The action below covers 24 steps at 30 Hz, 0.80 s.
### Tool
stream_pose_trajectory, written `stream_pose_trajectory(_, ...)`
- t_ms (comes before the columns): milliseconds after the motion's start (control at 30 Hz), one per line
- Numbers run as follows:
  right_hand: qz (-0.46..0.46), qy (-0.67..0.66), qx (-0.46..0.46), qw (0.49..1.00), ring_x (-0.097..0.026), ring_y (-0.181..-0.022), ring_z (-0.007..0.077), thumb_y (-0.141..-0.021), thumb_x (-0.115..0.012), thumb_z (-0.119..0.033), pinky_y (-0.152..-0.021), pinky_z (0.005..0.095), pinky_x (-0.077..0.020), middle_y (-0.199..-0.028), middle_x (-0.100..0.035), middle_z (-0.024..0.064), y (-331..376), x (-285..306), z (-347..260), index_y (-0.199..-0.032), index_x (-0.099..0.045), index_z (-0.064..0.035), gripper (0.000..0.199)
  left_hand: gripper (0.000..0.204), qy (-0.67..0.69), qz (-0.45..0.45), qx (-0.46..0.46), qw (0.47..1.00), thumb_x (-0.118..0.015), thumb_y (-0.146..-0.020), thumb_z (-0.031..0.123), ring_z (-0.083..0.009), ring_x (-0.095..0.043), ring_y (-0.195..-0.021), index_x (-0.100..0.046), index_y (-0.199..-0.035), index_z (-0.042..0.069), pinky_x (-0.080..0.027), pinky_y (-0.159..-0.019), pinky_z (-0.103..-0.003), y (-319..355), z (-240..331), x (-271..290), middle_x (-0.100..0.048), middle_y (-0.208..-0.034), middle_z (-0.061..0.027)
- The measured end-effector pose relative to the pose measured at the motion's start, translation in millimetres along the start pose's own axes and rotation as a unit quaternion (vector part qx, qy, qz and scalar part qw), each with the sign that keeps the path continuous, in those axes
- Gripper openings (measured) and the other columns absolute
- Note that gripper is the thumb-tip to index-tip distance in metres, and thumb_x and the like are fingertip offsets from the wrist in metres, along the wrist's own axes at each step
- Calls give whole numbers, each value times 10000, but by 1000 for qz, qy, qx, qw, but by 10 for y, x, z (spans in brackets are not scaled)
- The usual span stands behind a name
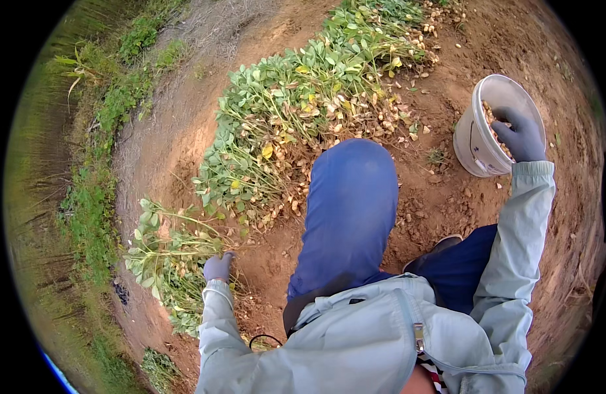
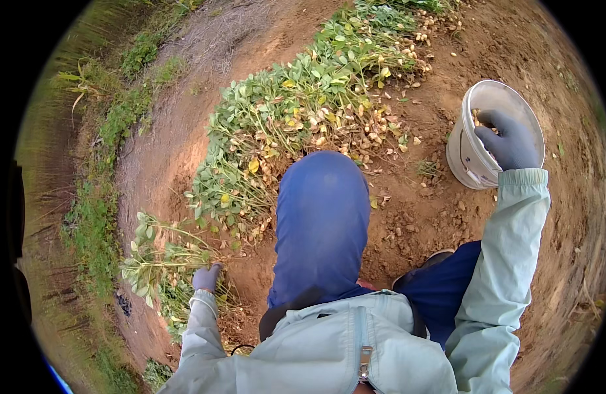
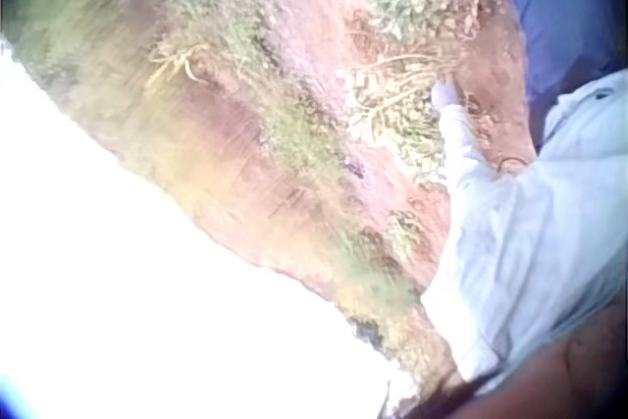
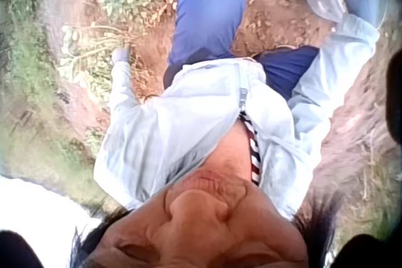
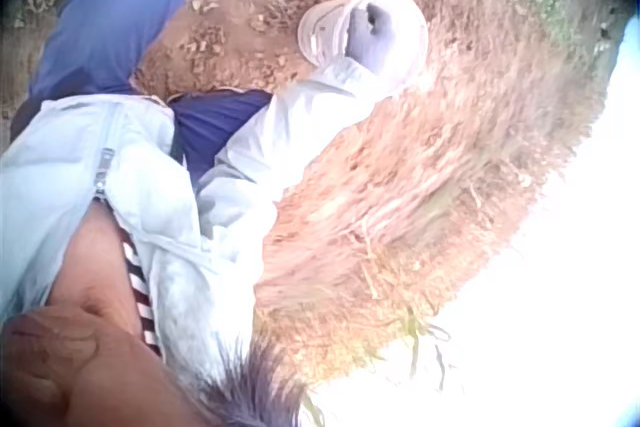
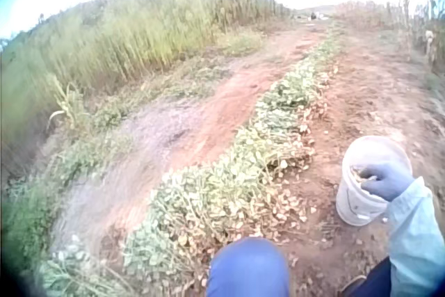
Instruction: The person kneels in a field and pulls up peanut plants from the soil. They manually detach the peanut pods from the roots and place them into a white bucket, repeating this process for several plants.
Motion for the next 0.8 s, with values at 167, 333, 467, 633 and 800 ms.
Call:
stream_pose_trajectory(167, -61, 7, -4, 998, -629, -864, 220, -808, -608, -213, -789, 321, -481, -940, -673, 117, -24, -224, 57, -1024, -633, -37, 280, 567, -84, -80, 206, 972, -667, -746, 436, -276, -556, -1104, -594, -1146, 41, -427, -955, -385, 674, -194, -215, -600, -1137, -144)
stream_pose_trajectory(333, -55, -4, -4, 998, -619, -783, 197, -813, -604, -214, -741, 315, -485, -880, -664, 91, -23, -300, 70, -1009, -630, -34, 268, 546, 151, -41, -24, 987, -669, -772, 416, -260, -585, -937, -571, -1152, 37, -468, -796, -356, 167, 980, -473, -608, -1062, -119)
stream_pose_trajectory(467, -73, -12, -48, 996, -605, -671, 147, -811, -611, -202, -655, 291, -490, -832, -651, 71, 3, -386, 174, -994, -632, -34, 250, 540, 550, -148, 30, 822, -696, -793, 383, -104, -502, -624, -536, -1108, -25, -397, -516, -246, -341, 1996, -1087, -551, -774, -13)
stream_pose_trajectory(633, -72, 11, -43, 996, -616, -677, 161, -794, -620, -204, -656, 297, -490, -810, -654, 82, 20, -391, 259, -990, -631, -37, 258, 673, 577, -82, 204, 787, -798, -681, 313, -224, -554, -805, -496, -1156, -57, -444, -664, -343, -714, 2311, -1509, -570, -987, -123)
stream_pose_trajectory(800, -64, 51, -39, 996, -633, -775, 221, -788, -610, -237, -731, 322, -489, -861, -666, 102, 51, -329, 336, -992, -635, -52, 276, 648, 667, -114, 332, 658, -823, -625, 312, -286, -605, -838, -561, -1077, -72, -509, -717, -389, -324, 2473, -1228, -609, -980, -172)
Point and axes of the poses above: each hand's wrist, its own y-axis away from the middle knuckle, its own x-axis out of the back of the hand, z = x × y, the point moved 10 cm from there along -y, towards the middle knuckle
